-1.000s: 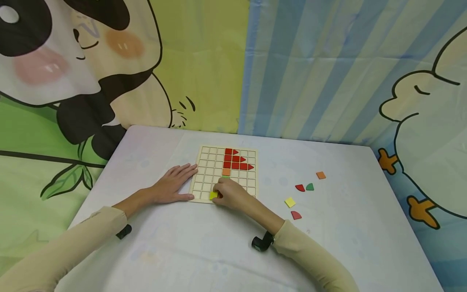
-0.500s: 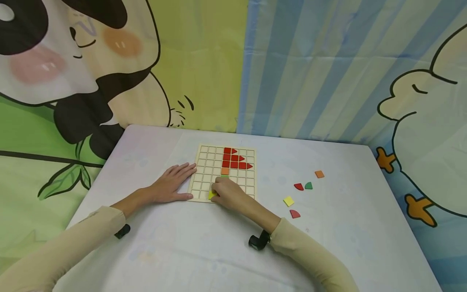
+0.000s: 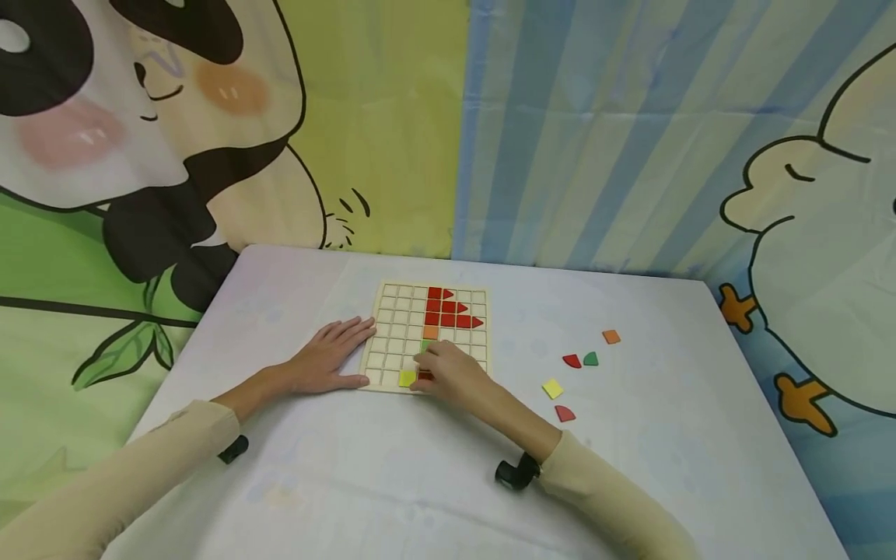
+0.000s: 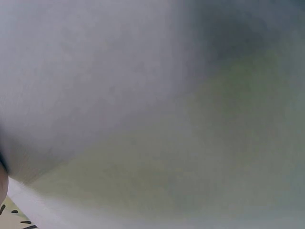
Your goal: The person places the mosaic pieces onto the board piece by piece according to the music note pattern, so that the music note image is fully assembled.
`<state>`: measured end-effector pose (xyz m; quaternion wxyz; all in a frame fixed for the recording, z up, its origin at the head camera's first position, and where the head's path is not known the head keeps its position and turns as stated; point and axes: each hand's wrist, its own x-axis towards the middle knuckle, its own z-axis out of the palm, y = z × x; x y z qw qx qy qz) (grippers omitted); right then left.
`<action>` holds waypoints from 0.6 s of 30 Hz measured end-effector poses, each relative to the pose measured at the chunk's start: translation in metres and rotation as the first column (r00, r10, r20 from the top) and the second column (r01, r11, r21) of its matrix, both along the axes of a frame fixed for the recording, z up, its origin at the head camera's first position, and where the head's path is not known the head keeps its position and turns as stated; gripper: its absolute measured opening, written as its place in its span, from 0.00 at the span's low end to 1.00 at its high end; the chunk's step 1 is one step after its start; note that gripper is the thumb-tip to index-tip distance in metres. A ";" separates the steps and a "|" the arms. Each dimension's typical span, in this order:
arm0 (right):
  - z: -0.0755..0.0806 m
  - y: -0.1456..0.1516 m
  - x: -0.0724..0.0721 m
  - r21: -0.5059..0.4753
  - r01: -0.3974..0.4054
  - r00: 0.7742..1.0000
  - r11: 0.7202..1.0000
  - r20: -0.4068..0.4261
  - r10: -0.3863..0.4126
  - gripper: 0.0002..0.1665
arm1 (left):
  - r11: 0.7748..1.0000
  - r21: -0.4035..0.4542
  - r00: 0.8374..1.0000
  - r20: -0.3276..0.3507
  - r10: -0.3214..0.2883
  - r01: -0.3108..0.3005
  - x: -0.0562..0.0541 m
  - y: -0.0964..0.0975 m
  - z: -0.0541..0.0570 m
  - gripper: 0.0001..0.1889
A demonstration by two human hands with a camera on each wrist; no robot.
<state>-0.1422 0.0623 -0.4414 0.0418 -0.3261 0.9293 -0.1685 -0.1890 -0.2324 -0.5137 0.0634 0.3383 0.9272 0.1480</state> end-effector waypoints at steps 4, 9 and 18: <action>0.009 0.047 0.006 -0.060 0.075 0.997 0.995 0.011 -0.075 0.23 | 1.000 -0.004 1.000 0.008 0.003 -0.003 0.001 0.000 0.000 0.49; 0.003 0.114 0.007 -0.112 0.157 0.988 0.981 0.026 -0.155 0.23 | 1.000 -0.008 1.000 0.005 0.010 -0.010 0.000 -0.001 -0.002 0.49; -0.018 0.190 0.019 -0.144 0.212 0.977 0.967 0.025 -0.211 0.20 | 1.000 0.030 1.000 -0.022 -0.005 0.005 0.000 0.001 -0.003 0.49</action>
